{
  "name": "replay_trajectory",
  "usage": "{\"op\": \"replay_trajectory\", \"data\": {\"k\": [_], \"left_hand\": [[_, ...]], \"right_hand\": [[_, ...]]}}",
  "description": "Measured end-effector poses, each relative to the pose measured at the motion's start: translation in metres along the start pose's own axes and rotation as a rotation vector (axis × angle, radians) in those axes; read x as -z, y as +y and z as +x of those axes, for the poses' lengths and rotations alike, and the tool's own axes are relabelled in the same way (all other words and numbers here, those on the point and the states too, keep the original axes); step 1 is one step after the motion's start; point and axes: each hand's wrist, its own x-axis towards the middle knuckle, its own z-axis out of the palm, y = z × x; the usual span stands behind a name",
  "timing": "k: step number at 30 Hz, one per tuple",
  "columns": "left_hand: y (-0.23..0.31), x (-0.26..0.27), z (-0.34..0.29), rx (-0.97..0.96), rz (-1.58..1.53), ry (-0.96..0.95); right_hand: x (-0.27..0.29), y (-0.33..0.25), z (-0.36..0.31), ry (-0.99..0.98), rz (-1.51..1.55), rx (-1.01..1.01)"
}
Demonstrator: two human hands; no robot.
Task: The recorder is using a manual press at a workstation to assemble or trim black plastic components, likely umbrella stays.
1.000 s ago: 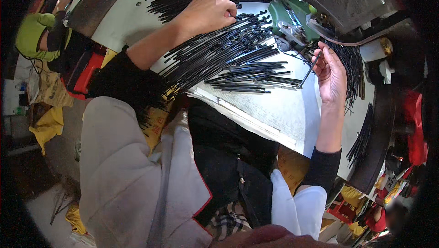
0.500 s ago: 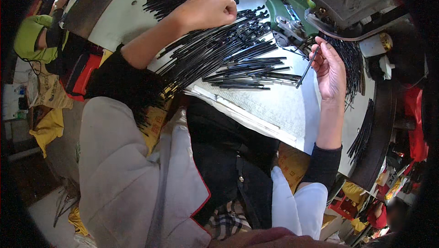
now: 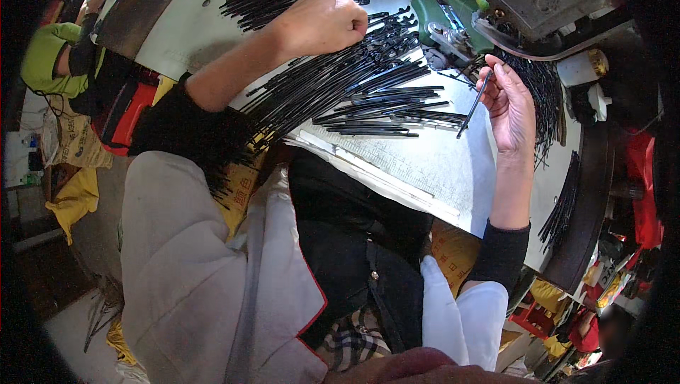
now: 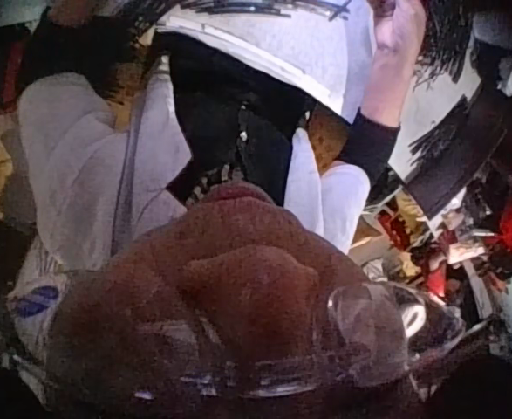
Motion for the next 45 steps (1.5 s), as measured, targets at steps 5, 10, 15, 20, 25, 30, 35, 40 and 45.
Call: {"op": "replay_trajectory", "data": {"k": [5, 10, 15, 20, 25, 30, 35, 40, 45], "left_hand": [[-0.007, -0.003, 0.001, 0.022, -0.076, -0.057], [-0.014, -0.002, -0.003, 0.005, 0.203, 0.125], [-0.014, -0.007, -0.001, -0.047, 0.238, 0.136], [-0.012, -0.004, -0.001, -0.040, 0.182, 0.129], [-0.014, -0.003, -0.001, 0.022, 0.181, 0.093], [-0.010, 0.005, 0.000, 0.021, 0.165, 0.108], [-0.014, 0.002, 0.009, -0.005, -0.039, 0.100], [-0.001, 0.010, 0.021, -0.122, -0.180, 0.092], [0.025, 0.013, 0.038, -0.036, -0.633, -0.134]], "right_hand": [[-0.003, -0.001, 0.000, 0.013, -0.019, -0.005], [-0.001, -0.001, -0.001, -0.002, -0.013, -0.008], [-0.002, -0.001, -0.001, -0.018, -0.020, -0.016], [-0.002, 0.000, 0.000, -0.018, -0.027, -0.021], [-0.002, -0.001, -0.001, -0.028, -0.029, -0.018], [0.000, -0.001, -0.001, -0.062, -0.056, -0.061], [-0.011, -0.005, -0.008, -0.156, -0.148, -0.149], [-0.027, -0.003, -0.010, -0.278, -0.260, -0.216], [-0.040, -0.008, -0.013, -0.322, -0.354, -0.214]]}}
